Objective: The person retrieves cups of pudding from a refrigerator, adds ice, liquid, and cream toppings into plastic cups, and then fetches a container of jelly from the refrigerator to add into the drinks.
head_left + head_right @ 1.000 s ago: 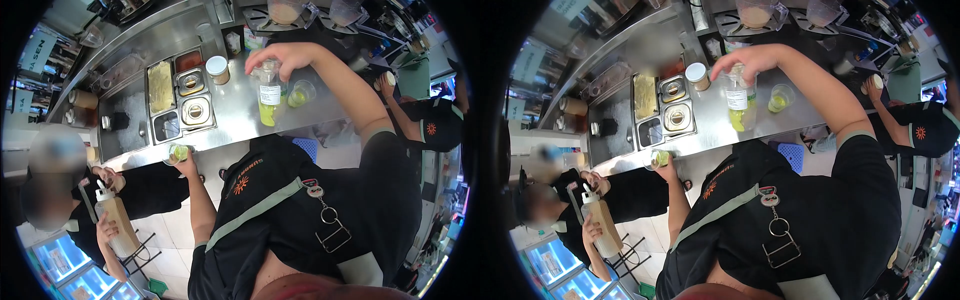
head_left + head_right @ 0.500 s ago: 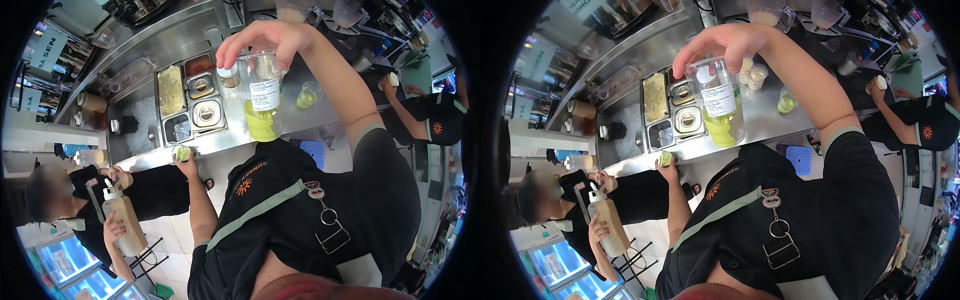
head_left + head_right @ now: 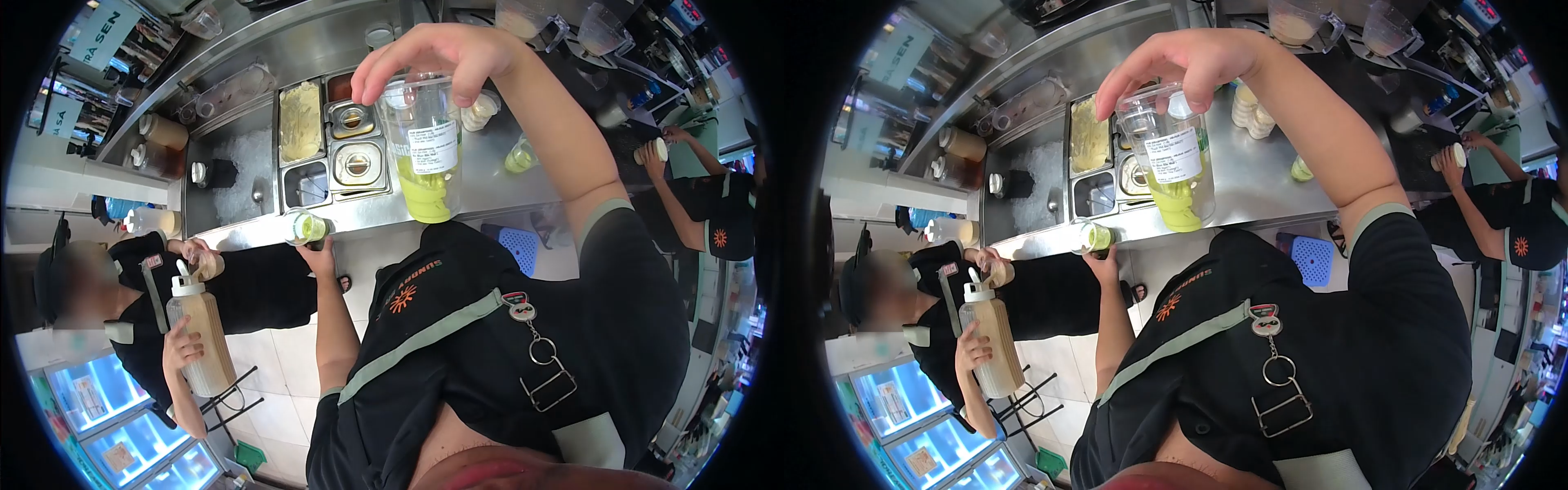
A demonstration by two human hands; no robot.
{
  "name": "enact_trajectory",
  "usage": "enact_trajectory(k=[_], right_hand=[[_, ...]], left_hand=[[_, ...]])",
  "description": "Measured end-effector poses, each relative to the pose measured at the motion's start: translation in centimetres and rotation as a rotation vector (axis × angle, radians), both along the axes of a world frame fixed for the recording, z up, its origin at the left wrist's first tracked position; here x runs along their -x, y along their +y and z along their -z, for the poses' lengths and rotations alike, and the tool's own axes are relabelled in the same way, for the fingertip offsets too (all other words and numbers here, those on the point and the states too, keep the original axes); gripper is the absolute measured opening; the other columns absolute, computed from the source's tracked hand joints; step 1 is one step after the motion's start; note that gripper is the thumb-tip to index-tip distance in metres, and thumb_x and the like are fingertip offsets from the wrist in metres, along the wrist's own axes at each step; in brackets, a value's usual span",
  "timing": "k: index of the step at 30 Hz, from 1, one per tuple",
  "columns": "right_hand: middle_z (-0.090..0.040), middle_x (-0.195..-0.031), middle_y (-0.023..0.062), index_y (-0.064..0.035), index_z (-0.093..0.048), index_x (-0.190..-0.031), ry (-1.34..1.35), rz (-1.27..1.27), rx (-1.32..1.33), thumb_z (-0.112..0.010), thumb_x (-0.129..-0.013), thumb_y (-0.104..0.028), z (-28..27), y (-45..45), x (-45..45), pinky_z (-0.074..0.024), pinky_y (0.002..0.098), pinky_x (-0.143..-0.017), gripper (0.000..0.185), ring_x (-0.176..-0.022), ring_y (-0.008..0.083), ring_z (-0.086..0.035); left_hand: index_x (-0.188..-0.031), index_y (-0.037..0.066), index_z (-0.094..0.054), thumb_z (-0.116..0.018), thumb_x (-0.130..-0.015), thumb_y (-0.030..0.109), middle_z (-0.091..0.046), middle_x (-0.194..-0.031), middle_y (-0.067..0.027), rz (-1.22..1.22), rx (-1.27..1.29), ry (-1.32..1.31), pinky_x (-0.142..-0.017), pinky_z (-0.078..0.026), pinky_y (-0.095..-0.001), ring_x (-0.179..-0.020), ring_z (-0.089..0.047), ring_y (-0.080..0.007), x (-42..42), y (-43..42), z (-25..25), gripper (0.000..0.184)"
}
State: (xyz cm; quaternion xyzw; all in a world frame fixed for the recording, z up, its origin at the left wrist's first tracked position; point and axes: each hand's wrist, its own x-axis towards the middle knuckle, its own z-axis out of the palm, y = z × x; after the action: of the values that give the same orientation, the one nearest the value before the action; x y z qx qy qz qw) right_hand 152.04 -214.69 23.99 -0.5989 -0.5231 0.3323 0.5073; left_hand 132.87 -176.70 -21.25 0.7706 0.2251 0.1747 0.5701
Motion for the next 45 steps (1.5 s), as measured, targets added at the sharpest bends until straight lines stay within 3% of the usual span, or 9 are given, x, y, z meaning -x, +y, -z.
enact_trajectory(k=[3, 8, 11, 20, 25, 31, 34, 41, 45], right_hand=[[-0.054, -0.134, 0.0151, -0.0005, -0.066, -0.121, 0.029, 0.002, 0.03, -0.067, -0.04, -0.022, 0.0, 0.8, 0.0, -0.0494, 0.0354, -0.092, 0.084, -0.12, 0.0259, -0.055], [-0.054, -0.136, 0.0116, -0.0095, -0.055, -0.137, -0.171, -0.027, 0.118, -0.064, -0.049, -0.01, 2.5, 3.8, 1.0, -0.0483, 0.0363, -0.094, 0.089, -0.125, 0.0266, -0.051], [-0.054, -0.134, 0.0113, -0.0183, -0.029, -0.154, -0.656, 0.056, 0.274, -0.061, -0.058, 0.001, 8.6, 7.3, 5.7, -0.0446, 0.0376, -0.096, 0.103, -0.126, 0.031, -0.047], [-0.043, -0.148, 0.011, -0.0324, -0.011, -0.158, -0.792, 0.144, 0.44, -0.069, -0.062, -0.002, 27.0, 15.9, 7.0, -0.0429, 0.0534, -0.096, 0.116, -0.13, 0.034, -0.042], [-0.014, -0.163, 0.0116, -0.0311, -0.016, -0.156, -0.811, 0.181, 0.5, -0.076, -0.07, -0.021, 25.2, 14.0, 6.9, -0.0211, 0.0687, -0.112, 0.105, -0.149, 0.0399, -0.015], [-0.052, -0.142, 0.0139, -0.0199, -0.041, -0.147, -0.447, 0.948, 1.061, -0.072, -0.074, -0.044, 19.3, -4.9, 5.4, -0.0407, 0.0566, -0.101, 0.083, -0.13, 0.0366, -0.048], [-0.039, -0.15, 0.0179, -0.0148, -0.034, -0.15, -0.458, 1.243, 1.326, -0.072, -0.073, -0.053, 20.1, -14.0, 6.1, -0.0437, 0.0523, -0.101, 0.094, -0.126, 0.0391, -0.05], [-0.04, -0.145, 0.0214, -0.0089, -0.036, -0.146, -0.072, 1.34, 1.374, -0.075, -0.073, -0.039, 24.9, -19.1, 5.9, -0.0475, 0.046, -0.099, 0.088, -0.127, 0.0384, -0.05], [-0.043, -0.138, 0.0176, -0.0074, -0.045, -0.138, -0.234, 1.012, 0.884, -0.072, -0.064, -0.017, 19.0, -20.6, 6.6, -0.0486, 0.0418, -0.097, 0.079, -0.125, 0.033, -0.05]], left_hand=[[-0.148, 0.0, -0.023, -0.079, -0.077, 0.008, -0.035, -0.145, -0.0252, -0.107, 0.065, 0.095, -0.113, -0.029, -0.0419, -0.134, -0.039, -0.0343, 2.9, -0.5, 1.6, 0.091], [-0.148, 0.001, -0.025, -0.076, -0.079, 0.005, -0.038, -0.145, -0.0231, -0.176, 0.263, 0.226, -0.107, -0.036, -0.0398, -0.127, -0.046, -0.0313, 9.3, -2.9, 3.9, 0.086], [-0.141, 0.002, -0.035, -0.069, -0.083, -0.002, -0.048, -0.136, -0.0142, -0.154, 0.304, 0.185, -0.097, -0.045, -0.0338, -0.109, -0.056, -0.0217, 13.0, -4.4, 4.9, 0.068], [-0.139, 0.003, -0.038, -0.069, -0.083, 0.001, -0.053, -0.13, -0.0128, -0.168, 0.308, 0.194, -0.091, -0.049, -0.033, -0.106, -0.057, -0.0236, 15.4, -4.9, 3.2, 0.064], [-0.141, 0.003, -0.032, -0.068, -0.083, -0.005, -0.05, -0.13, -0.0151, -0.102, 0.325, 0.083, -0.09, -0.05, -0.0318, -0.108, -0.058, -0.0232, 14.1, -4.1, 4.9, 0.069], [-0.147, 0.004, -0.023, -0.073, -0.08, 0.0, -0.04, -0.138, -0.0194, -0.178, 0.305, 0.103, -0.091, -0.051, -0.0383, -0.109, -0.058, -0.0287, 8.0, -3.4, 0.0, 0.083], [-0.147, 0.003, -0.023, -0.078, -0.078, 0.006, -0.039, -0.14, -0.0192, -0.196, 0.143, 0.122, -0.096, -0.047, -0.0419, -0.116, -0.053, -0.0311, 4.0, -3.6, -0.7, 0.088], [-0.141, -0.006, -0.031, -0.078, -0.078, 0.005, -0.049, -0.134, -0.019, -0.104, -0.028, -0.019, -0.101, -0.043, -0.0398, -0.116, -0.054, -0.0293, -1.6, -2.8, 0.5, 0.079], [-0.142, -0.004, -0.03, -0.073, -0.075, -0.009, -0.049, -0.135, -0.0182, -0.115, 0.032, -0.029, -0.103, -0.041, -0.0404, -0.119, -0.053, -0.0288, -1.7, -4.5, -1.0, 0.08]])
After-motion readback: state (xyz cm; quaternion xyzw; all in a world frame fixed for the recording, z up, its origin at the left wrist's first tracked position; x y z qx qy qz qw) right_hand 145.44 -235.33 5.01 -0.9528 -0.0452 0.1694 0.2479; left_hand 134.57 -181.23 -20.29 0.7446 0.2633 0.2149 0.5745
